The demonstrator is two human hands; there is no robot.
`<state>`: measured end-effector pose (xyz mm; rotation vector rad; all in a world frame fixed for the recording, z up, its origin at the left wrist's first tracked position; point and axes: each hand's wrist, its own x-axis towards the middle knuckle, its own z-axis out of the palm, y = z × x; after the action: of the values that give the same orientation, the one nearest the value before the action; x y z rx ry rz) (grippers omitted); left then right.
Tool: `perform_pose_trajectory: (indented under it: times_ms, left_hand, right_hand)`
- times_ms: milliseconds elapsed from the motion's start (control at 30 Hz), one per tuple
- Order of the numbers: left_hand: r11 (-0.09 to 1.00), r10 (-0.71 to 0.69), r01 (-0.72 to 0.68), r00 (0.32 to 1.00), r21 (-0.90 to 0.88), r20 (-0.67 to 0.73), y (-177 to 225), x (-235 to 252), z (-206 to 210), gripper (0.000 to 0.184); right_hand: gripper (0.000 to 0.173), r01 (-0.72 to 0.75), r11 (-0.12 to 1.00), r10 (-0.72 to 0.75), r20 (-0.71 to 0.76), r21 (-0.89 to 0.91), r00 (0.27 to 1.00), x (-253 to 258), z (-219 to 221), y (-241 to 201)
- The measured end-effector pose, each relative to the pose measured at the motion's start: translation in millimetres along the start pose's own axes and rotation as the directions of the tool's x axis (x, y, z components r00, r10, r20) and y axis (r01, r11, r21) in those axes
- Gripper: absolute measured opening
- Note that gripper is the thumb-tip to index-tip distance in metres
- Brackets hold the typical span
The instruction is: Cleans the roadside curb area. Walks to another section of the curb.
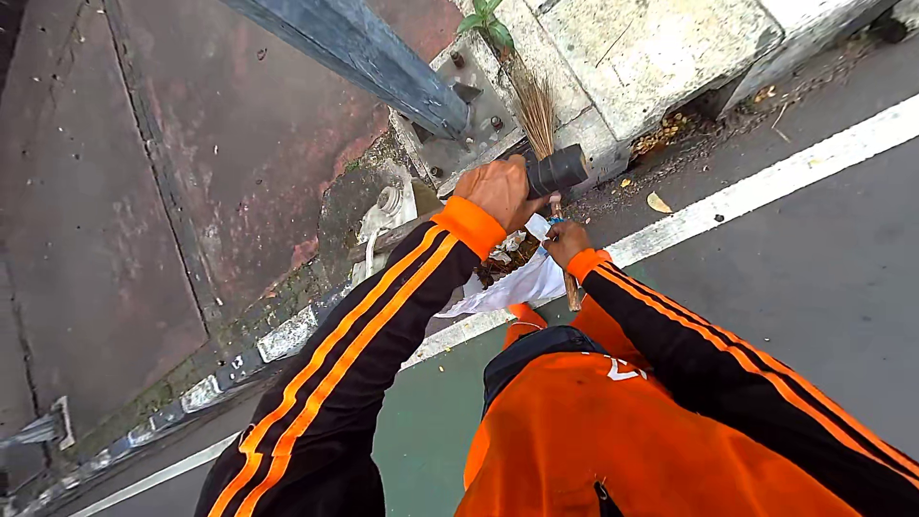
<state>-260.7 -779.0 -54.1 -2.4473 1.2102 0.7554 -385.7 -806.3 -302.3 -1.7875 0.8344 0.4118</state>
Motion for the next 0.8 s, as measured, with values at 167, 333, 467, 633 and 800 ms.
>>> perform_pose_trajectory:
  times_ms: [167,333,467,633,800]
  left_hand:
    - [0.984,-0.169,0.145,0.936,-0.099,-0.31,-52.7,-55.2,-54.9,0.073]
    - [0.914,-0.405,0.247,0.623,-0.323,-0.67,-171.0,-175.1,-66.6,0.073]
    - [0.662,-0.698,-0.067,0.309,-0.747,-0.646,-284.8,-321.3,25.6,0.032]
    - [0.225,-0.966,-0.443,0.011,-0.868,-0.256,-295.1,-534.8,210.4,0.048]
    - [0.255,-0.939,-0.434,-0.325,-0.864,-0.114,-225.8,-689.0,429.9,0.034]
  right_hand:
    - [0.022,-0.018,1.0,0.018,-0.007,0.008,1.0,-2.0,-5.4,11.1]
    - [0.03,0.089,0.995,-0.085,-0.064,0.054,0.994,-35.7,-20.2,50.2]
    - [0.072,0.106,0.992,-0.1,-0.091,0.063,0.991,-105.1,-28.1,87.9]
    - [0.084,0.247,0.969,-0.244,-0.15,0.001,0.958,-222.7,12.6,73.1]
    - [0.061,0.395,0.904,-0.409,0.061,0.166,0.911,-304.0,138.7,5.5]
